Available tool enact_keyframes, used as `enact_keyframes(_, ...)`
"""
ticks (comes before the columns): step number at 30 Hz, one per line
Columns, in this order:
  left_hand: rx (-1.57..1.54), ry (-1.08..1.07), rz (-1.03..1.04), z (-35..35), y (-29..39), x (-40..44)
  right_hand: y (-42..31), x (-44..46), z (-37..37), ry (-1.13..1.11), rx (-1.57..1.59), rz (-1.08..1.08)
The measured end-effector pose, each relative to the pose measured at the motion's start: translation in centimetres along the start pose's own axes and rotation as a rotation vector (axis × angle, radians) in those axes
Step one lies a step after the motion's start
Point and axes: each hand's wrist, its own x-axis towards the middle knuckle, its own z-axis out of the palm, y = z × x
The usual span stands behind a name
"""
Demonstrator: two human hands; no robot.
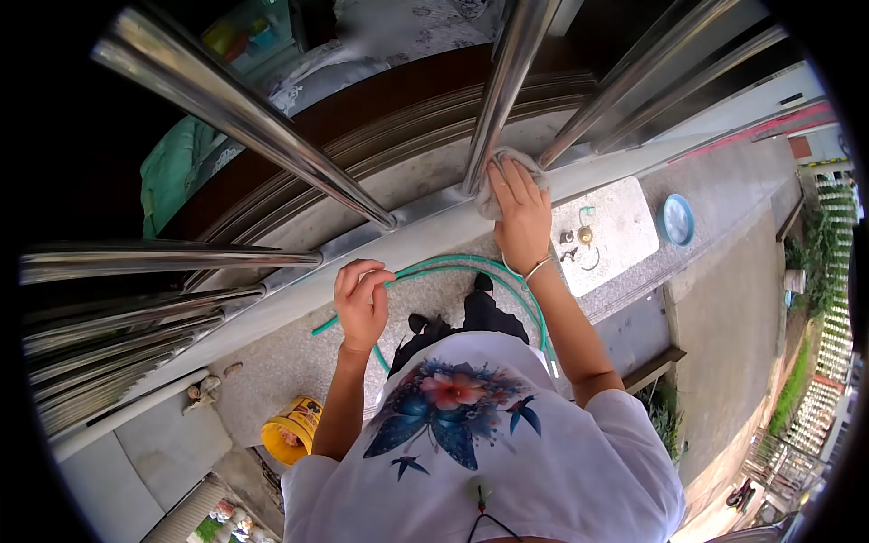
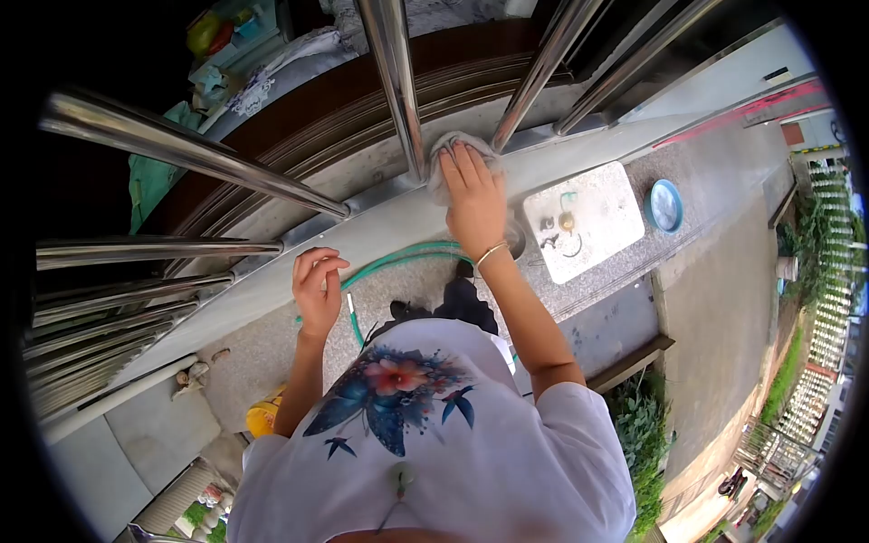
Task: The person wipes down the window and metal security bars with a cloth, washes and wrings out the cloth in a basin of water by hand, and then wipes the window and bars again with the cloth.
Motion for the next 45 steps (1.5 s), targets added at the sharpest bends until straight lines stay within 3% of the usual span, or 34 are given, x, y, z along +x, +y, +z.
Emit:
enact_keyframes(6, -0.049, 0.036, 0.029, -0.4, -0.1, 1.6, -0.2, 0.2, -0.2, -0.058, 0.116, -0.108)
enact_keyframes(8, -0.142, 0.016, -0.035, 0.2, -0.4, 1.2, -0.1, -1.0, -0.7, -0.028, 0.322, -0.101)
enact_keyframes(10, -0.265, -0.116, -0.107, 0.5, -0.2, 0.8, -0.1, -3.7, 0.0, -0.064, 0.549, 0.107)
enact_keyframes(11, -0.498, -0.178, -0.249, 1.2, 0.0, -0.1, 1.3, -6.5, 3.4, -0.104, 0.885, 0.311)
enact_keyframes(12, -0.595, -0.213, -0.336, 1.5, 1.1, -0.5, -2.0, -5.6, 0.6, -0.284, 1.171, 0.56)
enact_keyframes(13, -0.703, -0.246, -0.415, 1.7, 1.9, -0.9, -3.9, -5.4, 0.1, -0.389, 1.229, 0.361)
enact_keyframes(16, -0.811, -0.255, -0.418, 2.7, -0.8, -4.2, -9.9, -3.5, -3.7, -0.625, 1.375, 0.179)
enact_keyframes(17, -0.797, -0.238, -0.422, 1.7, -1.1, -4.6, -10.0, -1.9, -4.3, -0.794, 1.211, 0.135)
enact_keyframes(18, -0.908, -0.232, -0.569, 0.5, -1.5, -5.1, -9.8, -0.9, -4.4, -0.95, 1.033, 0.091)
enact_keyframes(19, -1.024, -0.222, -0.712, -0.8, -1.8, -5.6, -9.3, -1.4, -2.7, -0.829, 1.213, 0.222)
enact_keyframes(22, -1.057, 0.148, -0.843, -5.4, -2.7, -7.8, -6.8, -0.9, -1.3, -0.541, 1.046, 0.258)
enact_keyframes(25, -1.007, 0.672, -0.868, -11.6, -3.6, -7.9, -5.2, 0.6, -0.8, -0.109, 0.935, 0.29)
enact_keyframes(27, -0.75, 0.682, -0.758, -15.8, -6.1, -6.8, -4.0, 1.3, 0.4, -0.027, 0.857, 0.246)
enact_keyframes(29, -0.394, 0.555, -0.656, -19.6, -8.4, -2.8, -4.0, 1.7, 1.1, 0.064, 0.775, 0.205)
enact_keyframes(32, 0.193, 0.425, -0.346, -20.8, -11.5, 1.8, -4.0, 2.0, 1.0, 0.172, 0.381, -0.272)
enact_keyframes(33, 0.331, 0.436, -0.212, -20.5, -11.7, 3.4, -3.7, 1.9, 0.9, 0.178, 0.366, -0.261)
enact_keyframes(34, 0.434, 0.475, -0.308, -19.9, -11.6, 4.9, -3.3, 1.9, 0.9, 0.162, 0.367, -0.279)
enact_keyframes(35, 0.666, 0.495, -0.23, -19.3, -15.4, 4.9, -3.0, 1.9, 1.0, 0.147, 0.37, -0.294)
enact_keyframes(37, 0.898, 0.308, -0.47, -17.5, -20.2, 4.8, -3.3, 2.2, 0.6, 0.154, 0.35, -0.271)
enact_keyframes(38, 0.838, 0.222, -0.471, -17.6, -19.7, 5.8, -3.1, 2.3, 0.7, 0.135, 0.386, -0.299)
enact_keyframes(39, 0.639, 0.152, -0.348, -17.5, -20.5, 6.1, -3.0, 2.5, 0.7, 0.119, 0.421, -0.33)
enact_keyframes(41, 0.461, 0.11, 0.027, -14.8, -20.1, 7.1, -3.1, 2.5, 0.6, 0.118, 0.449, -0.308)
enact_keyframes(42, 0.263, -0.145, -0.24, -13.7, -21.3, 8.2, -3.2, 2.4, 0.5, 0.083, 0.464, -0.29)
enact_keyframes(44, -0.003, -0.215, -0.04, -11.6, -24.7, 9.2, -3.4, 2.3, 0.6, 0.053, 0.456, -0.269)
enact_keyframes(45, -0.051, -0.367, -0.109, -12.0, -22.5, 11.2, -3.6, 2.7, 0.7, 0.07, 0.439, -0.264)
